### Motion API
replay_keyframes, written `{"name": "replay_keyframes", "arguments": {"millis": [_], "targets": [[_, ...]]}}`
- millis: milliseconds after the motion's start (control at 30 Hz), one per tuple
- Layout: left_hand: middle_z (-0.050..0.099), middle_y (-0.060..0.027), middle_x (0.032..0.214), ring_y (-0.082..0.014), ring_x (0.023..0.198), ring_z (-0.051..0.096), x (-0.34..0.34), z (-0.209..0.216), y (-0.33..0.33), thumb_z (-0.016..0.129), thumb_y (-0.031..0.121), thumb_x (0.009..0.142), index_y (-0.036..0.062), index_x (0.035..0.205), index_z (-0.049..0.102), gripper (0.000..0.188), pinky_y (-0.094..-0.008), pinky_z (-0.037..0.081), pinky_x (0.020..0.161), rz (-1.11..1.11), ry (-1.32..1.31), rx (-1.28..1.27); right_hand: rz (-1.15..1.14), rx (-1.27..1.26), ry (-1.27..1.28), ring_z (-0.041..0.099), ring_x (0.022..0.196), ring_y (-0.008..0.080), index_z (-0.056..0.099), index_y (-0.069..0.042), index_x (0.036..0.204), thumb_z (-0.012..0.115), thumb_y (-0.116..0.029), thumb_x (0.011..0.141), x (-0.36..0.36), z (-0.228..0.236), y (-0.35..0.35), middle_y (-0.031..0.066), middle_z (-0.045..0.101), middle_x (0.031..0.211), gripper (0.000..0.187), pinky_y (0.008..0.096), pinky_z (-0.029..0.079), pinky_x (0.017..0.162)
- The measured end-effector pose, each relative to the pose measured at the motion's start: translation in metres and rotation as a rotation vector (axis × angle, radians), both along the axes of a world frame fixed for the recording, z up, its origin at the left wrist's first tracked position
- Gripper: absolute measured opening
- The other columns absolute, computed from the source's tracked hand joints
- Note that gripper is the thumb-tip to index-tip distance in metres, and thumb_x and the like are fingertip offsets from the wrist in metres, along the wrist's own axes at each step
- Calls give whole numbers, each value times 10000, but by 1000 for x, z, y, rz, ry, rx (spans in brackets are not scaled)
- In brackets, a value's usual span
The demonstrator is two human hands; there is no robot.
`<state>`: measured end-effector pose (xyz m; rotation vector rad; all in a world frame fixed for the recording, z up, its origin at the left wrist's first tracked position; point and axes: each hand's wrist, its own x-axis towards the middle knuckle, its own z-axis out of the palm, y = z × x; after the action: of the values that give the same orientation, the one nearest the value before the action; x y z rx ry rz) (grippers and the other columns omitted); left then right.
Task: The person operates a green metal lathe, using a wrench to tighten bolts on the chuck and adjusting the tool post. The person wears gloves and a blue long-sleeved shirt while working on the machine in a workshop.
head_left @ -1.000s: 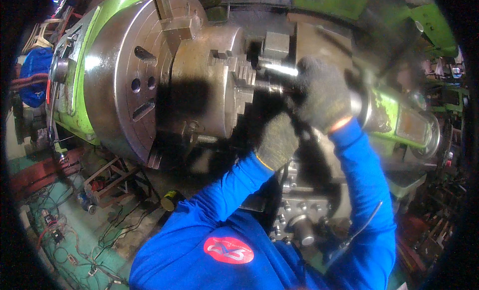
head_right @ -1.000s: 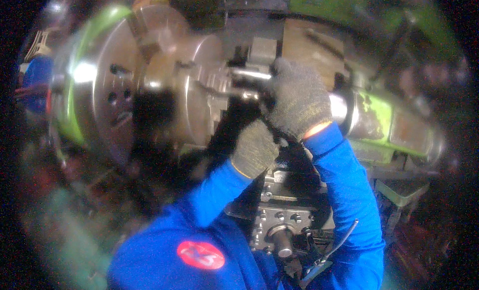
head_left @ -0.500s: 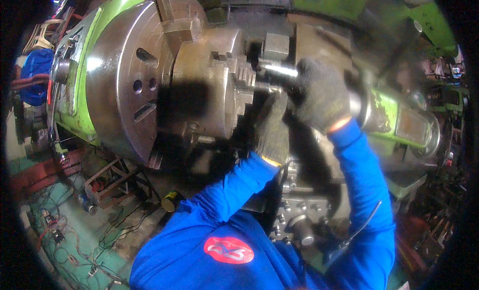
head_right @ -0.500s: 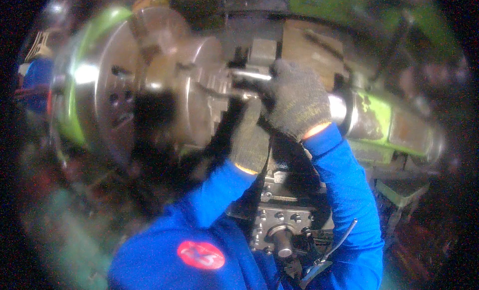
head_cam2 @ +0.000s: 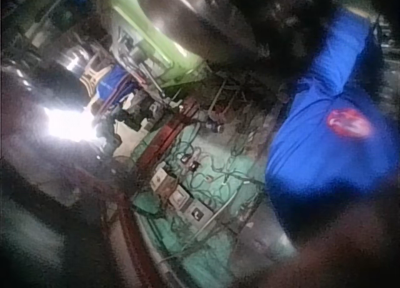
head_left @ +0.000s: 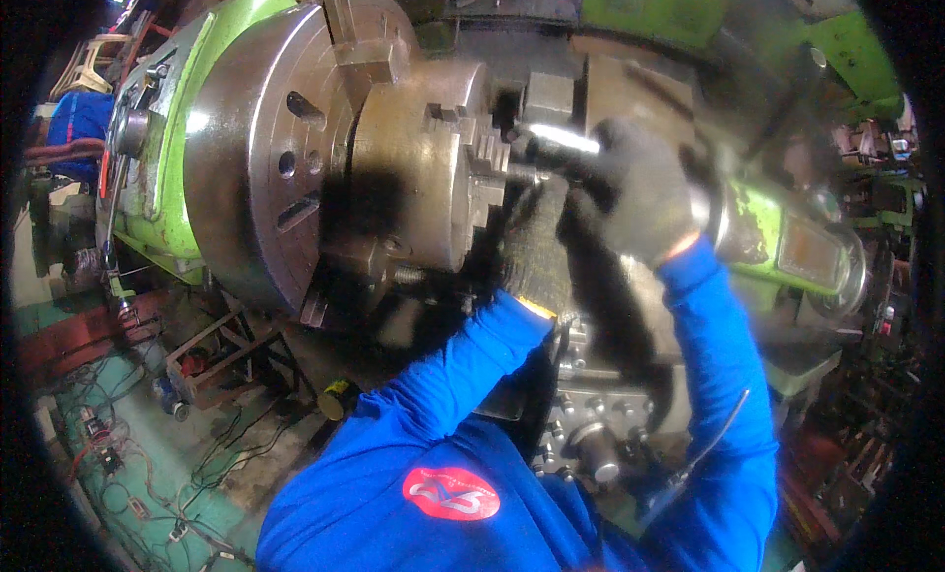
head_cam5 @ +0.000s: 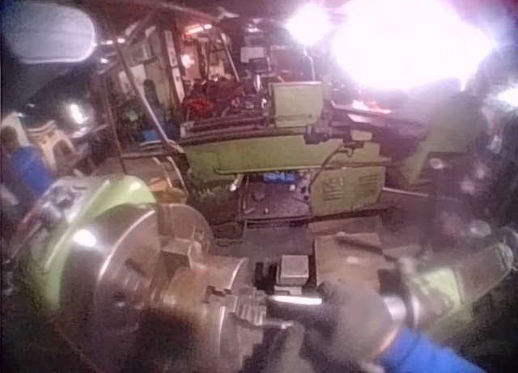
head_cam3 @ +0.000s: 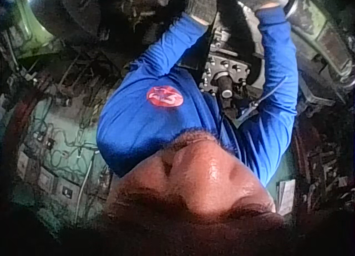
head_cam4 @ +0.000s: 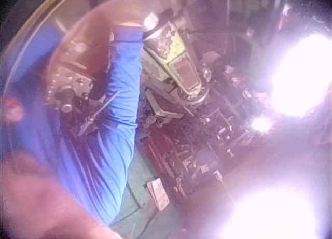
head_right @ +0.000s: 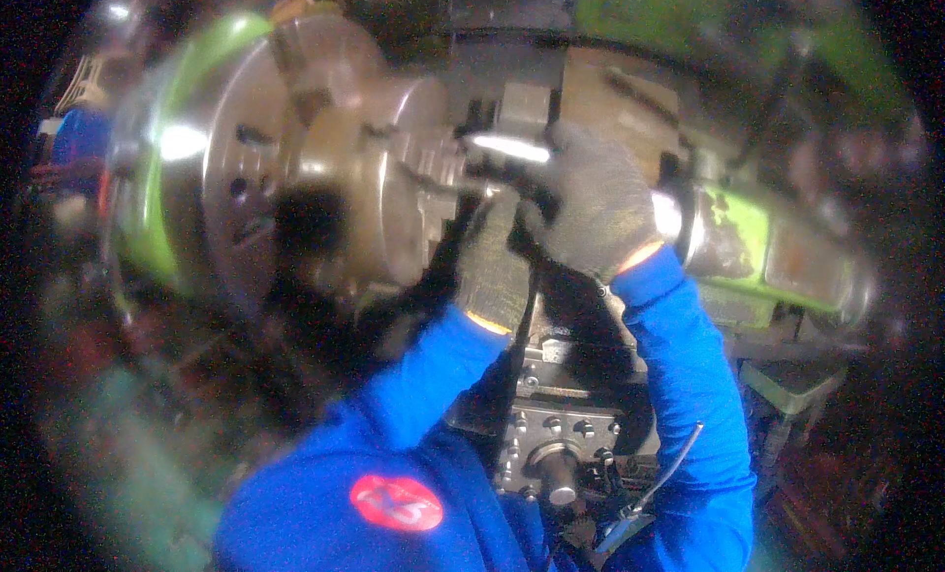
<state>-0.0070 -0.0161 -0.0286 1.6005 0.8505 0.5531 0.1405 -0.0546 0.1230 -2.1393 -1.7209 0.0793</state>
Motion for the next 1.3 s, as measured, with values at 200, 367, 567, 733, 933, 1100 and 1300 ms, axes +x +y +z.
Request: {"name": "replay_keyframes", "arguments": {"millis": [200,367,567,733,933,1100,1300], "targets": [[630,-130,1319,-235,1169,603,10,26,-9,573,140,1041,31,1383,603,360,-368,516,993,184,-414,-448,-235,48,155,646,1003,397,766,-112,1076,682,-284,913,11,-13,-1,193,643,1022,251,502,527,868],[615,-114,1305,-211,1154,607,5,35,1,566,124,1048,49,1428,578,388,-334,546,923,116,-348,-629,-398,-201,245,674,1065,411,764,-89,1125,672,-347,954,31,-15,12,208,694,1102,323,478,532,943],[615,-104,1310,-190,1155,611,6,30,-4,532,103,1069,50,1423,585,362,-313,563,890,108,-446,-615,-447,-373,387,708,1046,424,774,-74,1140,673,-397,972,58,-39,17,254,732,1116,378,472,537,961],[605,-116,1329,-219,1166,598,8,36,3,527,126,1069,57,1474,522,411,-352,540,932,128,-390,-764,-357,-404,408,714,1040,359,771,-69,1140,667,-328,967,56,-31,18,201,747,1077,328,440,540,942],[616,-110,1298,-207,1109,615,5,25,1,565,111,1049,53,1458,533,414,-344,551,903,120,-474,-790,-181,-577,179,691,1101,284,723,-22,1184,615,-97,932,77,-66,21,111,738,1140,285,390,526,960],[621,-99,1279,-209,1088,624,4,20,0,563,155,1062,62,1440,548,389,-354,547,903,43,-404,-577,-349,-556,262,698,1076,370,697,-5,1152,581,-73,914,55,-31,27,209,718,1120,273,430,548,930],[609,-102,1314,-212,1142,612,5,25,0,588,110,1043,46,1463,524,430,-363,547,927,87,-380,-625,-366,-451,173,724,1033,419,774,-48,1126,648,-168,859,61,-46,23,260,744,1072,319,477,550,953]]}}
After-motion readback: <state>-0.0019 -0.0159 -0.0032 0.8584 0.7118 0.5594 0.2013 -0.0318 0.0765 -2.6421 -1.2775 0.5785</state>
